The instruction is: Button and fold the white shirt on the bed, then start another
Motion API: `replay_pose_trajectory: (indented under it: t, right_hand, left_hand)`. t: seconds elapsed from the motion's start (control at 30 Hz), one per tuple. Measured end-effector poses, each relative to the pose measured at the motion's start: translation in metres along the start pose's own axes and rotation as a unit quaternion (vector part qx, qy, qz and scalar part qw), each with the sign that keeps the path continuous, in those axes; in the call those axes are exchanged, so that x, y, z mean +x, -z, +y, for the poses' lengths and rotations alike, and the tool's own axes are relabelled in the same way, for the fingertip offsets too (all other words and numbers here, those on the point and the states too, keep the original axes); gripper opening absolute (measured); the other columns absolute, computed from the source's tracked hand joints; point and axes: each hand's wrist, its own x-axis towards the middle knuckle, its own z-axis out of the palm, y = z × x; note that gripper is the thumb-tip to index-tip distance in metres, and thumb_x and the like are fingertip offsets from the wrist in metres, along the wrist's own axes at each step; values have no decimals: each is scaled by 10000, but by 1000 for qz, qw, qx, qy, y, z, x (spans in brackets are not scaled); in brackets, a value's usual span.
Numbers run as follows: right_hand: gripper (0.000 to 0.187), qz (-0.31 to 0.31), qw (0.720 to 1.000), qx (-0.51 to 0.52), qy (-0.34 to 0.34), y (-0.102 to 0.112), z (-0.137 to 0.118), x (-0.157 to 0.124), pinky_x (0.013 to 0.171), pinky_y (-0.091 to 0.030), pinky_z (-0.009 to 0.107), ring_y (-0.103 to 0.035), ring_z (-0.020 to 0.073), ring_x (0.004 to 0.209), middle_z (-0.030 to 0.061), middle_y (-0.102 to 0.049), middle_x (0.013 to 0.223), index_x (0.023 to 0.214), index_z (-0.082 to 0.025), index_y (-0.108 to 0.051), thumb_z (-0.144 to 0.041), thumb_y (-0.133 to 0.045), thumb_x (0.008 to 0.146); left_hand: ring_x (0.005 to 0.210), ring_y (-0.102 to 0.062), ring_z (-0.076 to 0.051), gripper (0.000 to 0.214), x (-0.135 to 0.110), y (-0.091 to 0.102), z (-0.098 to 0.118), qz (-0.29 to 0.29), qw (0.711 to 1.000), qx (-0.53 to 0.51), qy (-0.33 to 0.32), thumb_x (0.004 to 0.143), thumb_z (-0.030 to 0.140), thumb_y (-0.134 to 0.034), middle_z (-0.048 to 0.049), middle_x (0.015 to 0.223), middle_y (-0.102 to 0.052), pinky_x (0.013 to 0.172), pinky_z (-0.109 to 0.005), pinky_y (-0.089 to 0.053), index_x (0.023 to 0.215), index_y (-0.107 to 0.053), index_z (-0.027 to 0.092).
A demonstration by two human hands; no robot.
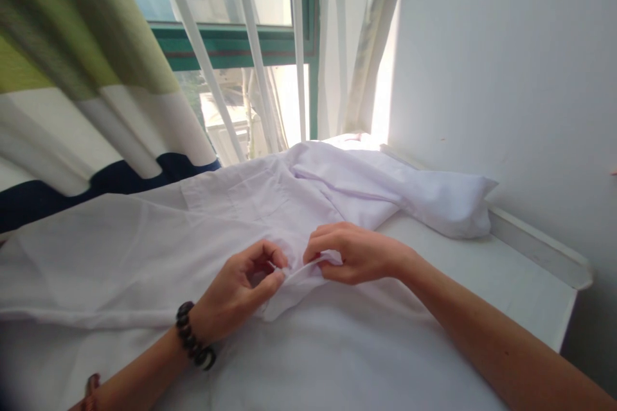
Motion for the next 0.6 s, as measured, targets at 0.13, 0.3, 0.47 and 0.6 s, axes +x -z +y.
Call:
replay_pose_trajectory:
  t: [0.13, 0.3, 0.47, 0.6]
  right_hand:
    - [270, 53, 997, -47, -11, 17, 2, -6, 732, -456, 265, -570, 147, 811, 50, -610, 892, 821, -182, -617, 20, -461, 731]
    - [264, 99, 992, -80, -24, 36, 2, -17, 747, -456, 271, -561, 152, 847, 45, -572, 889, 710, -196, -560, 25, -420, 739]
    - [249, 4, 991, -80, -108, 40, 8, -23, 852, -447, 316, -544, 174, 958, 49, -555, 1000, 762, -205, -577, 0, -442, 722]
    - [187, -54, 988, -66, -130, 34, 8, -21, 917, -423, 352, -506, 199, 1009, 50, -518, 1054, 916, -213, -589, -157, -621, 740]
  left_hand:
    - [902, -591, -183, 329, -7, 17, 20, -15, 989, 117, -88, 822, 389, -609, -62, 1056, -607, 794, -316, -500, 1072, -530, 192]
    - [991, -553, -247, 460, -20, 24, 44, -117, 912, 370, -132, 705, 415, -743, -62, 1093, -588, 885, -404, -461, 1079, -564, 216]
    - [900, -558, -235, 256, -21, 1, 37, -160, 840, 496, -153, 798, 156, -594, -67, 1014, -594, 805, -384, -474, 1050, -563, 190]
    - [775, -547, -219, 219, -17, -7, 32, -155, 805, 542, -185, 825, 44, -431, -55, 909, -602, 699, -371, -468, 935, -565, 177]
